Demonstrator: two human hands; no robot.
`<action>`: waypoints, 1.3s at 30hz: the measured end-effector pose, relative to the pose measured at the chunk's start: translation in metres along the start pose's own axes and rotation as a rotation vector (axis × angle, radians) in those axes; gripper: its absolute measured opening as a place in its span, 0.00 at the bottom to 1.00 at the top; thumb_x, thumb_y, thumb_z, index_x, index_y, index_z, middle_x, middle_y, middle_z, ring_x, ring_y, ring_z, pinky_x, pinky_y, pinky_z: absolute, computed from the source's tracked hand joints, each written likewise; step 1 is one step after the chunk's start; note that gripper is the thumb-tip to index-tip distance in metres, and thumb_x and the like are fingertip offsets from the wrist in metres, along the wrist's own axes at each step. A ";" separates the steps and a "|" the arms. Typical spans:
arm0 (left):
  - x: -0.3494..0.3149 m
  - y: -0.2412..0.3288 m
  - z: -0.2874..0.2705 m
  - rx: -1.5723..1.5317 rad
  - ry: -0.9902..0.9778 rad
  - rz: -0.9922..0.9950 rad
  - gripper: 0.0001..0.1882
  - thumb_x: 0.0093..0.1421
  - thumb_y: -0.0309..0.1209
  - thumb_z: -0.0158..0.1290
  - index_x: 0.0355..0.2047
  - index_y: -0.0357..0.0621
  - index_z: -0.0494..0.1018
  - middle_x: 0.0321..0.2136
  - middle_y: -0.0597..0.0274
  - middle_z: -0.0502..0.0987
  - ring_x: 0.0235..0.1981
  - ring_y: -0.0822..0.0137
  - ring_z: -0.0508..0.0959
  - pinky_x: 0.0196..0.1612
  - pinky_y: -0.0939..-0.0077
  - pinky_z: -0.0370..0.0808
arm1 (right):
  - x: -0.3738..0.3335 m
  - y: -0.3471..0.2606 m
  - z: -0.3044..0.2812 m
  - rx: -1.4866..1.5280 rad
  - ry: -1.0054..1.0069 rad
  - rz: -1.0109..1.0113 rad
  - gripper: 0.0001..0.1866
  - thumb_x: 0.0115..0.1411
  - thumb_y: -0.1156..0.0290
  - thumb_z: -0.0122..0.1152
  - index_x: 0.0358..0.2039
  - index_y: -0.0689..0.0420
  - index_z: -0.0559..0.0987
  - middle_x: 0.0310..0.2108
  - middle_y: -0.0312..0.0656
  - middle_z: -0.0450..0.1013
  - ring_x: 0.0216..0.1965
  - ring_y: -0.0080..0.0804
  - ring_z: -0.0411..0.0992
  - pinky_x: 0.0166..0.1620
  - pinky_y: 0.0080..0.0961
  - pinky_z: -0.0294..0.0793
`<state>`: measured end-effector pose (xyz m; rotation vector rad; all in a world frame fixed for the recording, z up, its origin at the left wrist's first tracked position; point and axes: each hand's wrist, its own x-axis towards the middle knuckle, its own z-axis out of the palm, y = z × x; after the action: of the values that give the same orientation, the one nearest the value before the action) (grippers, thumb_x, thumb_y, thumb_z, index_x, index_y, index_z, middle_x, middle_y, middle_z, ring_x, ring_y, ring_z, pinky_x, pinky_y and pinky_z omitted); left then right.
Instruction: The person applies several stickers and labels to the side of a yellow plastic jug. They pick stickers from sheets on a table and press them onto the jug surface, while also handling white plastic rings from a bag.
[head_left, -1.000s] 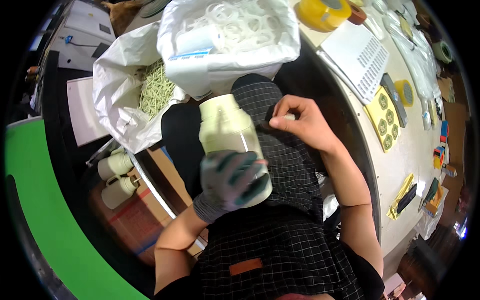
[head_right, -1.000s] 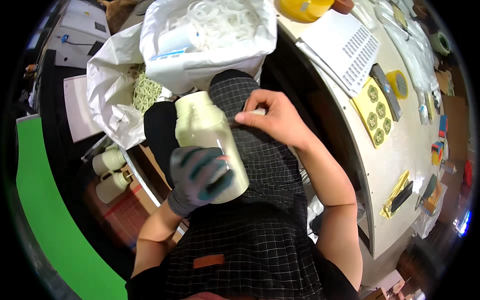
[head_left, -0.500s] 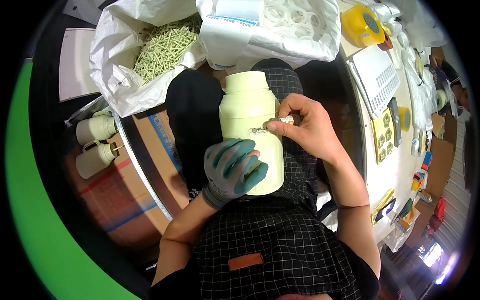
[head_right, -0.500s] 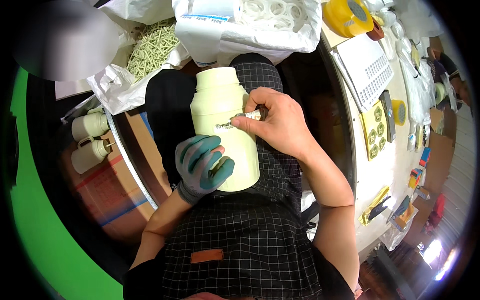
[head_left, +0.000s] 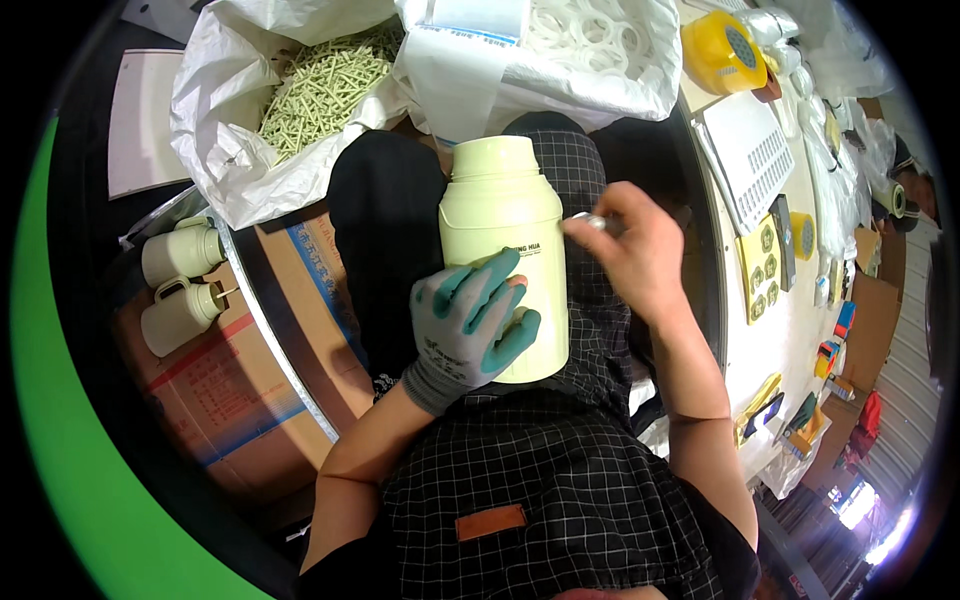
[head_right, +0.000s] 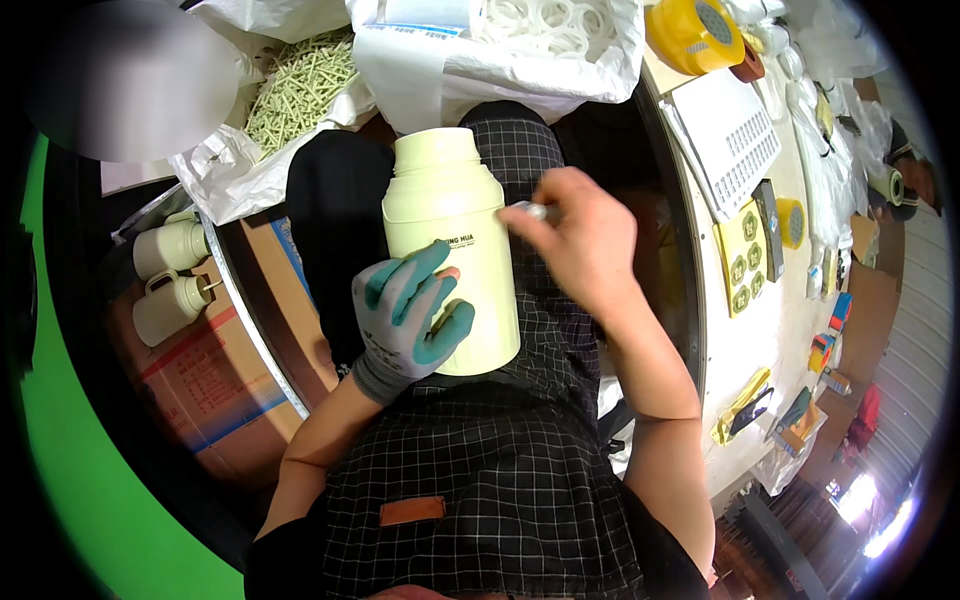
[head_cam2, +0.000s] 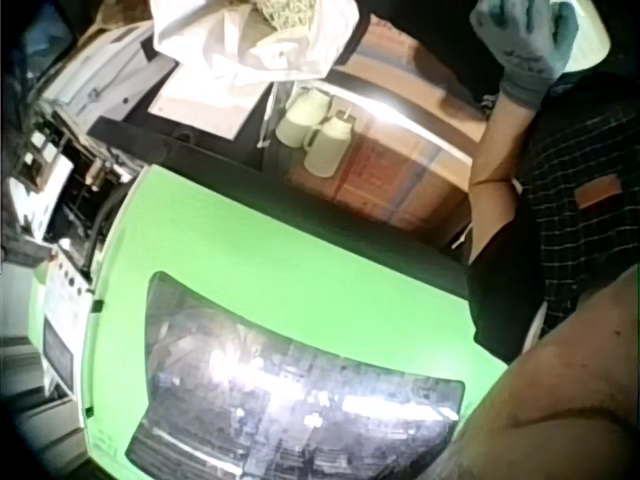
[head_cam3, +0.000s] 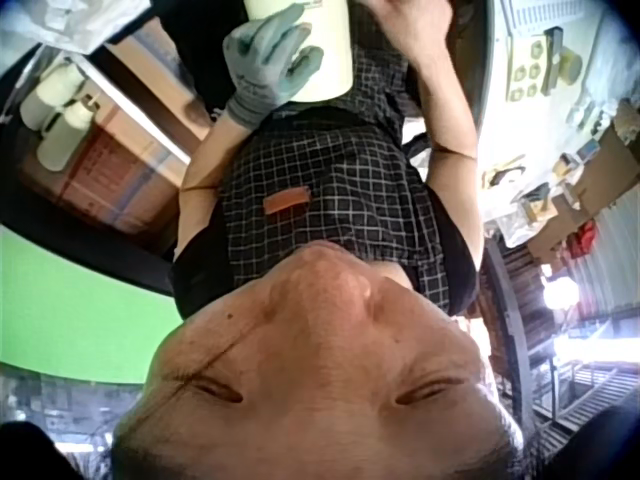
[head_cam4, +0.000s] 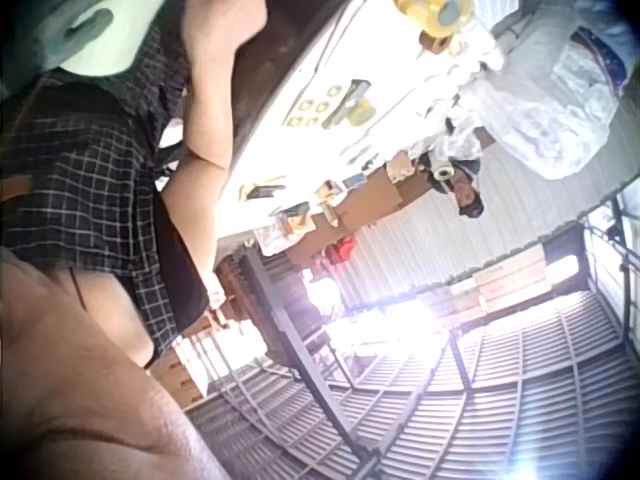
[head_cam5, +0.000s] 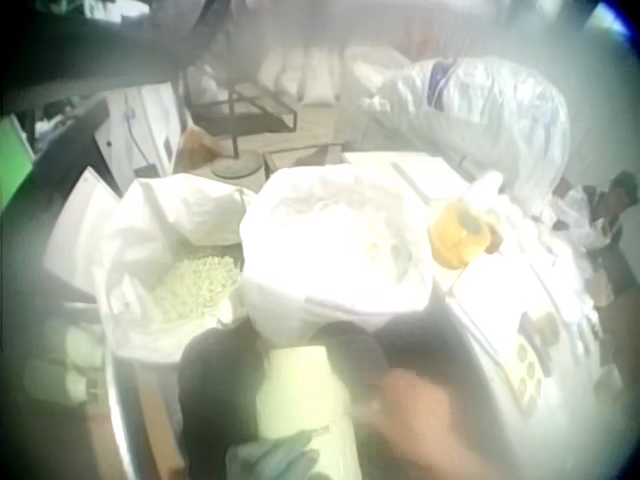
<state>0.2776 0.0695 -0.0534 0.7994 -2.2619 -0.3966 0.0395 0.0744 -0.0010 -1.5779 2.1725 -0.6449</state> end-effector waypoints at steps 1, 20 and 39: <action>0.000 0.000 0.001 0.007 0.013 0.001 0.25 0.51 0.35 0.68 0.49 0.43 0.79 0.57 0.56 0.76 0.49 0.59 0.75 0.53 0.61 0.70 | 0.002 0.009 -0.004 0.020 -0.023 0.142 0.21 0.54 0.56 0.79 0.27 0.57 0.76 0.24 0.42 0.72 0.23 0.38 0.73 0.29 0.32 0.73; 0.118 -0.116 0.003 -0.756 -0.551 -0.655 0.20 0.64 0.33 0.61 0.54 0.39 0.76 0.47 0.59 0.80 0.44 0.67 0.77 0.53 0.73 0.75 | -0.077 0.073 -0.034 0.816 0.243 0.135 0.09 0.65 0.68 0.68 0.33 0.59 0.77 0.33 0.37 0.74 0.37 0.25 0.73 0.44 0.26 0.75; 0.204 0.212 0.324 -0.033 -0.696 0.435 0.17 0.62 0.44 0.62 0.49 0.54 0.80 0.51 0.56 0.74 0.48 0.55 0.80 0.51 0.59 0.80 | -0.130 0.320 -0.134 -0.373 0.610 0.489 0.15 0.58 0.55 0.73 0.30 0.53 0.79 0.33 0.36 0.75 0.35 0.40 0.78 0.37 0.37 0.78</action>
<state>-0.1568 0.1163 -0.0773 0.1242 -2.9645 -0.5599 -0.2450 0.3023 -0.0670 -0.9857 3.1371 -0.6392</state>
